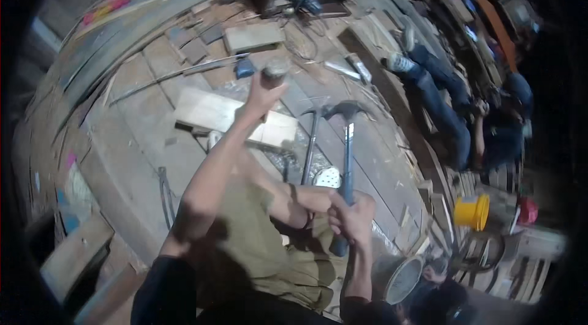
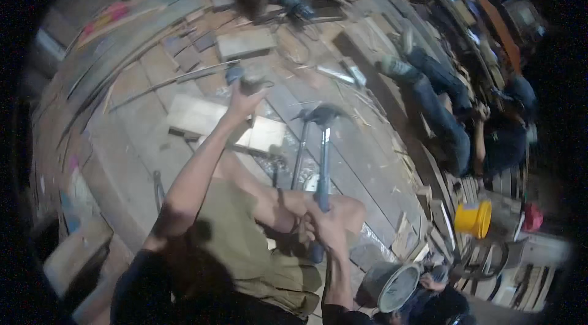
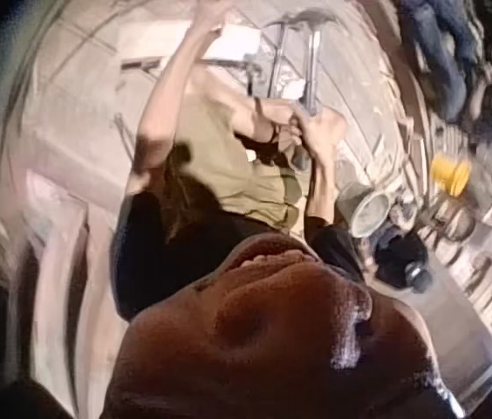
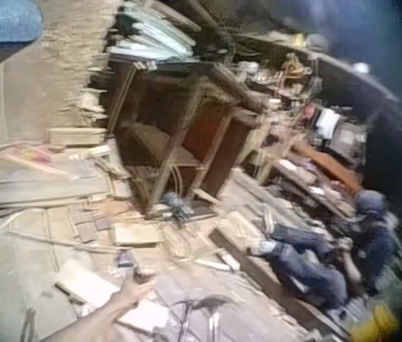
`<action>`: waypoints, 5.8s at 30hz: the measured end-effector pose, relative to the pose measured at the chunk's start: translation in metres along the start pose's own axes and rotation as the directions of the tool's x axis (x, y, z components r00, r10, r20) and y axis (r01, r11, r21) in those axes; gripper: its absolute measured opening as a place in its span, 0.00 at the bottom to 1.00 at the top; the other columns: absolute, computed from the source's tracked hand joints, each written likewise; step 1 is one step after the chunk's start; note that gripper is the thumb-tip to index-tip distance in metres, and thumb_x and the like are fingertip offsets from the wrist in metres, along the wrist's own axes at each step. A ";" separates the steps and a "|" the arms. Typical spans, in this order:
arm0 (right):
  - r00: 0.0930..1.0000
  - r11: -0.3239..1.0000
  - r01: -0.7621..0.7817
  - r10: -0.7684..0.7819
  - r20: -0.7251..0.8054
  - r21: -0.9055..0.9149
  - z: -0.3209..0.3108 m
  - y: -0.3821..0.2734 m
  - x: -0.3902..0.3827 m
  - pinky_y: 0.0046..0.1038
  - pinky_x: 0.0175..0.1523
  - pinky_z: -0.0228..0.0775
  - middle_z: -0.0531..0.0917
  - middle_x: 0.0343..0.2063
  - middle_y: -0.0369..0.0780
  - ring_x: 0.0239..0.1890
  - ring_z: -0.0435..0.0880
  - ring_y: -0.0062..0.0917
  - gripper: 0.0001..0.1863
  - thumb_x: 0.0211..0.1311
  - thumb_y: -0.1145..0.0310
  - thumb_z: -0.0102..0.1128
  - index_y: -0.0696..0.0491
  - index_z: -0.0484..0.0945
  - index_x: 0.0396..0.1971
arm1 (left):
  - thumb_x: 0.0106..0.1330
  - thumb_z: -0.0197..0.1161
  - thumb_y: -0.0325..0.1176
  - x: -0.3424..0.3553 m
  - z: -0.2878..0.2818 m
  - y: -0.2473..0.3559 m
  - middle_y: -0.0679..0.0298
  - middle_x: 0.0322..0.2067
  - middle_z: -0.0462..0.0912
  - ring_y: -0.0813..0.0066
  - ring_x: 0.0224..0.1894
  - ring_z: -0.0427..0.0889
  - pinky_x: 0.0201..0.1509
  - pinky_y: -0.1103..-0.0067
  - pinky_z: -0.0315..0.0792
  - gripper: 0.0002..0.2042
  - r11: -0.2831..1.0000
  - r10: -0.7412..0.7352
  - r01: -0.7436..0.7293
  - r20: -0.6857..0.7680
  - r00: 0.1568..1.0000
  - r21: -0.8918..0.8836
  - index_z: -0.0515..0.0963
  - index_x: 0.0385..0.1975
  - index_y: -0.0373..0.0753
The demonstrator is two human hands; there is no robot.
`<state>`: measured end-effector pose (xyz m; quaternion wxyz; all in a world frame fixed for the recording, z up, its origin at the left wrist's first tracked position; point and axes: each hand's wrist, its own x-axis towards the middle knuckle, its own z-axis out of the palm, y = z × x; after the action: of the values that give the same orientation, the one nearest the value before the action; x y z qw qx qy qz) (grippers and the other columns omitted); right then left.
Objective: Using a hammer and a chisel to carve or shape a block of wood while sitting on a workshop floor.
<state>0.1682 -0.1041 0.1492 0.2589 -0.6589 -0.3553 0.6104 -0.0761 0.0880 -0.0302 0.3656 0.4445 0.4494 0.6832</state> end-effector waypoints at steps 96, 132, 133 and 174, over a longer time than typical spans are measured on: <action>0.992 0.995 -0.102 0.103 -0.079 0.019 0.017 -0.039 -0.020 0.18 0.11 0.48 0.65 0.10 0.31 0.07 0.61 0.12 0.11 0.59 0.68 0.62 0.53 0.67 0.26 | 0.49 0.69 0.29 -0.006 0.026 0.019 0.60 0.32 0.81 0.77 0.36 0.77 0.43 0.76 0.72 0.20 0.967 0.080 -0.124 0.197 0.977 0.221 0.74 0.42 0.31; 0.962 0.853 0.205 -0.266 -0.063 -0.480 0.038 -0.037 0.036 0.22 0.13 0.56 0.71 0.10 0.36 0.09 0.68 0.18 0.15 0.60 0.64 0.60 0.60 0.72 0.22 | 0.47 0.69 0.26 -0.010 0.039 0.026 0.61 0.28 0.81 0.80 0.31 0.76 0.37 0.78 0.73 0.20 0.963 0.114 -0.159 0.203 0.972 0.216 0.74 0.42 0.32; 0.943 0.833 0.260 -0.328 -0.058 -0.488 0.035 -0.029 0.037 0.22 0.13 0.54 0.71 0.09 0.35 0.08 0.67 0.17 0.15 0.60 0.65 0.61 0.60 0.73 0.22 | 0.47 0.69 0.25 -0.012 0.040 0.026 0.62 0.28 0.81 0.81 0.31 0.76 0.37 0.79 0.72 0.20 0.975 0.126 -0.154 0.170 0.977 0.161 0.74 0.42 0.32; 0.917 0.904 -0.367 0.391 -0.078 0.220 -0.065 0.163 0.023 0.20 0.11 0.52 0.65 0.10 0.32 0.08 0.62 0.15 0.13 0.59 0.70 0.59 0.52 0.64 0.20 | 0.56 0.66 0.30 -0.020 -0.024 0.054 0.69 0.23 0.78 0.82 0.26 0.77 0.31 0.82 0.71 0.05 0.984 -0.038 0.073 -0.208 0.977 0.163 0.76 0.25 0.39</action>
<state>0.2575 -0.1799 0.0170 0.2212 -0.7214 -0.1408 0.6410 -0.0974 0.0452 0.0096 0.2974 0.3889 0.5532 0.6740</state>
